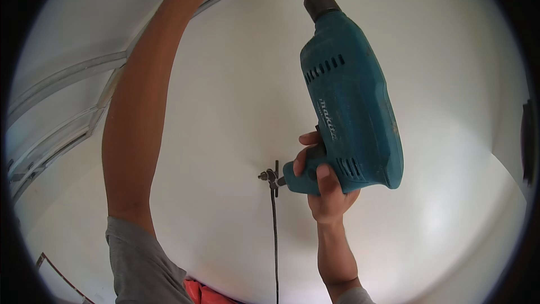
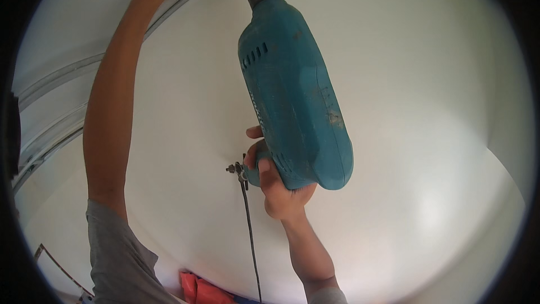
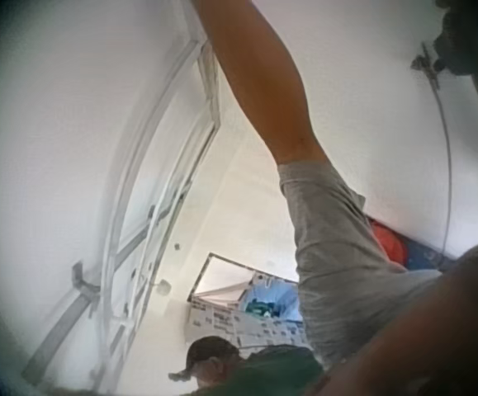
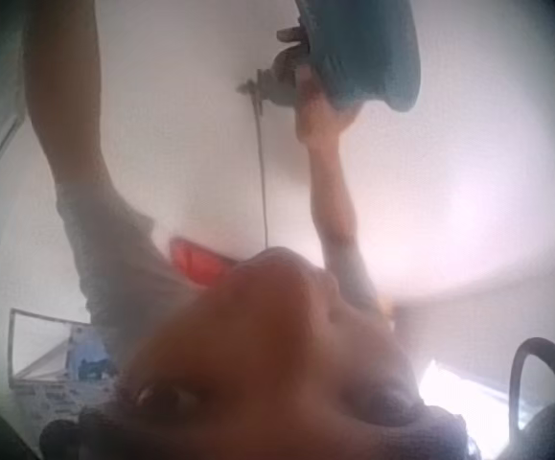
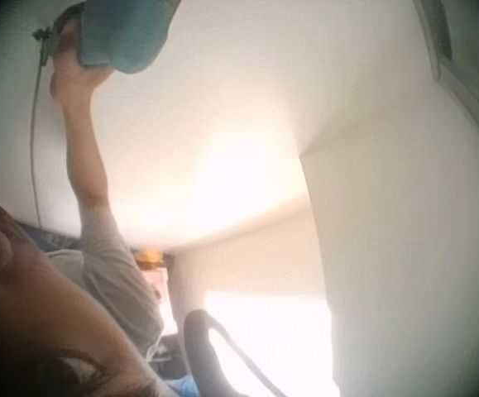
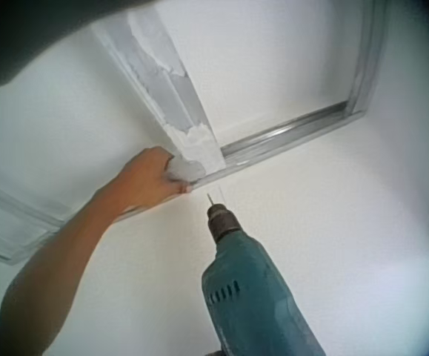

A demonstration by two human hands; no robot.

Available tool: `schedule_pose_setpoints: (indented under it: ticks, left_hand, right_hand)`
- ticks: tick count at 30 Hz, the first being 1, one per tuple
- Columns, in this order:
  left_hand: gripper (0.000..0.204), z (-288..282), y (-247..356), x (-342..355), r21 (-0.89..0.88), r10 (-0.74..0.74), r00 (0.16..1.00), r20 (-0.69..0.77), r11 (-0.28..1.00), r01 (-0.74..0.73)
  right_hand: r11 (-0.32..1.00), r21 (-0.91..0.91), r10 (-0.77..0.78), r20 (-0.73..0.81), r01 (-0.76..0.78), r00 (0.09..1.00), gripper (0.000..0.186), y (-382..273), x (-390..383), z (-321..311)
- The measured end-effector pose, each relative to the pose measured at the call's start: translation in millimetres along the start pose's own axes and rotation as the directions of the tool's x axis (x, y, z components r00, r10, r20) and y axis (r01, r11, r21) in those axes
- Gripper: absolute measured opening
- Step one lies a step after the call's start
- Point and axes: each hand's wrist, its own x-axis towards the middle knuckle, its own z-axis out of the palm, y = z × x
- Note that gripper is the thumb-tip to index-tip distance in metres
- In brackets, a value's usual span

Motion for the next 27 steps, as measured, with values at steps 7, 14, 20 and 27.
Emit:
schedule_pose_setpoints:
  ticks: [7, 14, 20, 27]
  left_hand:
    - [0.057, 8.4, 31.4, -17.6, -0.162, 0.024, 0.999, 0.023, 0.987, -0.02]
    - [0.049, 32.3, 61.6, -35.1, -0.343, 0.19, 0.982, -0.017, 0.921, -0.184]
    - [0.044, 38.4, 70.8, -49.8, -0.318, 0.144, 0.983, -0.117, 0.932, -0.174]
    - [0.057, 23.2, 83.0, -50.2, -0.4, 0.235, 0.972, 0.024, 0.893, -0.206]
  right_hand:
    - [0.999, 0.044, -0.014, 0.072, 0.01, 0.997, 0.054, -1.2, -10.8, -20.4]
    - [0.985, 0.155, 0.078, 0.021, -0.08, 0.997, 0.057, 9.3, -2.5, -53.4]
    - [0.978, 0.205, 0.034, 0.048, -0.043, 0.998, 0.056, 31.6, -7.2, -57.5]
    - [0.967, 0.254, -0.029, 0.029, 0.02, 0.999, 0.055, 22.7, -8.0, -59.6]
